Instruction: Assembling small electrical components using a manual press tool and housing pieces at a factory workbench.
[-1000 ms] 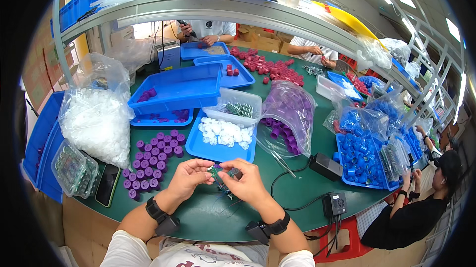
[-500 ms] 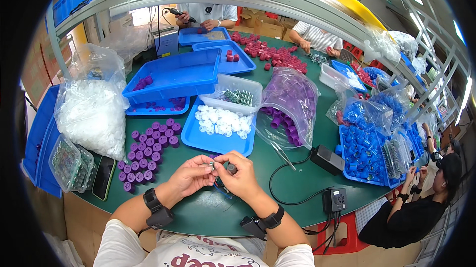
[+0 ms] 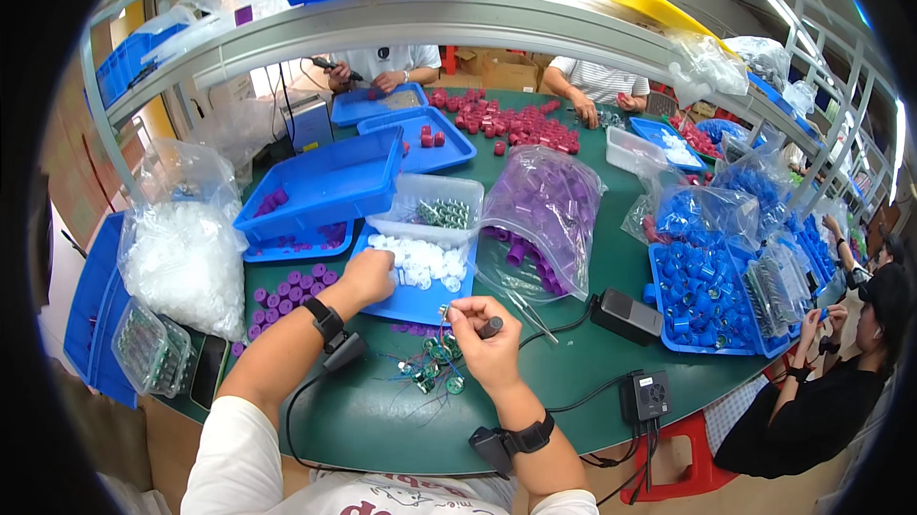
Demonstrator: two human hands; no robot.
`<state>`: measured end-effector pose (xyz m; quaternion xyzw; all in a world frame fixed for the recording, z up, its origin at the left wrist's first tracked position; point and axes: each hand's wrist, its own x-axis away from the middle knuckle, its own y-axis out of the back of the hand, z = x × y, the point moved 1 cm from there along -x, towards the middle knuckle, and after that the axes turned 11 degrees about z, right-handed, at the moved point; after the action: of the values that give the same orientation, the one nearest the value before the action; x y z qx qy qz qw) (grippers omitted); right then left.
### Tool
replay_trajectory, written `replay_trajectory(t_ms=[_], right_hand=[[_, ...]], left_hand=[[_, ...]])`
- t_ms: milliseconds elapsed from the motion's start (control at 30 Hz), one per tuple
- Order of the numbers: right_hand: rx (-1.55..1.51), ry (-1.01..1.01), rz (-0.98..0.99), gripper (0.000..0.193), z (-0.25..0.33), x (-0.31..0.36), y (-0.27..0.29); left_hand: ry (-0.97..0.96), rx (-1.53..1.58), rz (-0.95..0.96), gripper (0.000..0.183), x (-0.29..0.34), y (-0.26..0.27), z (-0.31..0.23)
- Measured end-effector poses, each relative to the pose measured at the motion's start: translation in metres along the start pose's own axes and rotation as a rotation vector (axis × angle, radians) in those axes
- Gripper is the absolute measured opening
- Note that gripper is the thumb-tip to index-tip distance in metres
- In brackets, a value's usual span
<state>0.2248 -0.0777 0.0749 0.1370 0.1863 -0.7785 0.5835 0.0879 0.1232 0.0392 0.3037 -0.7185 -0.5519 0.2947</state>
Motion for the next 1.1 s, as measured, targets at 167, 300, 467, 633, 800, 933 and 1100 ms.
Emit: replay_trajectory(t_ms=[167,300,467,633,800,933,1100], right_hand=[[0.003,-0.018,0.027,0.009,-0.001,0.001,-0.002],[-0.005,-0.006,0.018,0.007,-0.001,0.000,-0.006],[0.012,0.013,0.013,0.005,-0.008,0.000,-0.005],[0.018,0.020,0.012,0.005,-0.008,-0.001,-0.008],[-0.280,-0.098,0.082,0.010,-0.008,-0.001,-0.002],[-0.172,-0.187,0.121,0.008,-0.002,0.006,-0.015],[-0.040,-0.223,0.183,0.007,0.008,0.013,-0.036]], left_hand=[[0.014,0.100,0.001,0.021,0.003,-0.006,-0.002],[-0.002,0.174,-0.040,0.018,0.004,-0.007,-0.001],[-0.035,0.231,0.036,0.015,0.011,0.003,-0.007],[-0.037,0.242,-0.191,0.015,0.023,-0.001,0.002],[-0.135,1.264,-0.136,0.017,0.086,0.023,-0.017],[-0.234,1.591,0.012,0.020,0.122,0.026,-0.031],[-0.312,1.671,-0.016,0.015,0.137,0.018,-0.034]])
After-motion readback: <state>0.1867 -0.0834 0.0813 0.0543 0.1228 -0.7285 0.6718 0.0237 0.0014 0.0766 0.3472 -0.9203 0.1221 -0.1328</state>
